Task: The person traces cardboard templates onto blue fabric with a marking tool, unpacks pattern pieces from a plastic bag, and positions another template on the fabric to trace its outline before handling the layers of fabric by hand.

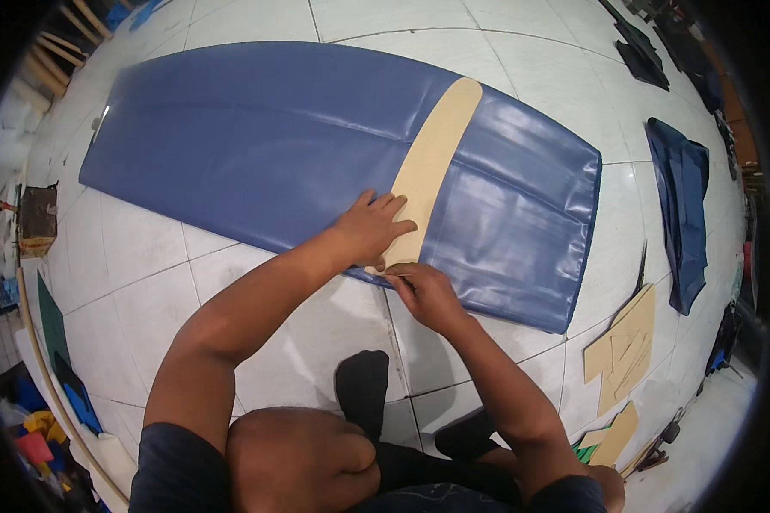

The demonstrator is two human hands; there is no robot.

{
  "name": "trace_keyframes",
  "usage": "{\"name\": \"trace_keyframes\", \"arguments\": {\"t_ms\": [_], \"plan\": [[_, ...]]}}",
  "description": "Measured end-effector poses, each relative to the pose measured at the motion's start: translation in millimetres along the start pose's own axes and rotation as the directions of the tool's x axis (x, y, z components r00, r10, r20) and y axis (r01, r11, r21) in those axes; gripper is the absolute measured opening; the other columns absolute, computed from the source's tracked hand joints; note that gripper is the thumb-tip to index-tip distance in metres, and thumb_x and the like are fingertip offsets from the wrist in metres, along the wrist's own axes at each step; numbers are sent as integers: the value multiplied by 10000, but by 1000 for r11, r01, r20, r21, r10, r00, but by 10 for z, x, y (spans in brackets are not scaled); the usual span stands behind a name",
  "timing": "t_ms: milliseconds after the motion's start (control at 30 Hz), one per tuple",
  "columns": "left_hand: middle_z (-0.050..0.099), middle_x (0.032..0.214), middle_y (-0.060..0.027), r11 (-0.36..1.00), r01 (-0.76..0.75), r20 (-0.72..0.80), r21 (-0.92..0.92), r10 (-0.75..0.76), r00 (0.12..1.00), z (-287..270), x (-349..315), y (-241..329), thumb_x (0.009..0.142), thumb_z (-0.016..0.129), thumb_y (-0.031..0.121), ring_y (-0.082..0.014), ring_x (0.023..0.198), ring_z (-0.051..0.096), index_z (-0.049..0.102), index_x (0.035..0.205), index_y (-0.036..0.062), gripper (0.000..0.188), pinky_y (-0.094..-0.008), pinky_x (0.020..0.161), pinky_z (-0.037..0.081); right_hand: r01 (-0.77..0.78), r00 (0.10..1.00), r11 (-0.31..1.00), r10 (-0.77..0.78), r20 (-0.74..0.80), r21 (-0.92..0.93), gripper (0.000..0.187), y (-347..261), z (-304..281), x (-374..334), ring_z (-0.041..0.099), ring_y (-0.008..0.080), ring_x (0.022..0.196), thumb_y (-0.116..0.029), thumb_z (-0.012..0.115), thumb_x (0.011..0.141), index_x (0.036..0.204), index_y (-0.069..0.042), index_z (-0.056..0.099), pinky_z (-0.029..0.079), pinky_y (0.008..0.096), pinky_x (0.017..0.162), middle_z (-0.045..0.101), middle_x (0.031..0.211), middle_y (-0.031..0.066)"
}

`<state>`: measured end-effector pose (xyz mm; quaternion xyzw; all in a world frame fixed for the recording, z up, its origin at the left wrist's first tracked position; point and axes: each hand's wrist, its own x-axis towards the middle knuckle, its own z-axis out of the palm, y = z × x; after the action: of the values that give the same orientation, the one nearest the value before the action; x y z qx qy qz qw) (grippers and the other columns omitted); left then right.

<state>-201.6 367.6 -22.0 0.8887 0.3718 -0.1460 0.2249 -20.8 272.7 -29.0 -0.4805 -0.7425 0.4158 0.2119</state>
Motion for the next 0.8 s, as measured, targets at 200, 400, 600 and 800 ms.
{"name": "trace_keyframes", "arguments": {"t_ms": [200,400,600,800], "plan": [[395,1526,-149,998,-24,-63,52,27,998,49,39,5,716,854,369,-316,1424,364,517,1435,263,801,-520,1134,289,-25,999,997,23,23,74,203,-23,84,102,693,355,977,-173,638,967,1062,-18,729,550,399,849,730,1076,166],[406,1518,-147,999,-26,-93,33,29,995,129,20,-10,726,843,376,-304,1422,363,537,1417,265,763,-512,1114,303,-93,995,988,87,48,120,208,-19,119,52,697,349,990,-179,638,969,1085,-40,740,549,391,855,729,1091,166],[408,1515,-144,1000,-22,-93,-7,21,995,181,5,-25,691,877,360,-304,1432,349,534,1417,255,810,-496,1085,311,-25,1000,999,25,9,-30,205,148,112,16,707,292,913,-193,663,966,1066,-22,716,543,355,850,738,1026,138],[428,1482,-129,993,-23,-144,112,39,989,33,-3,54,656,898,321,-299,1412,367,565,1379,209,804,-483,1064,320,-256,921,912,331,-206,321,253,216,-388,20,655,177,847,-228,608,1006,1095,-4,687,521,325,771,712,955,124]]}}
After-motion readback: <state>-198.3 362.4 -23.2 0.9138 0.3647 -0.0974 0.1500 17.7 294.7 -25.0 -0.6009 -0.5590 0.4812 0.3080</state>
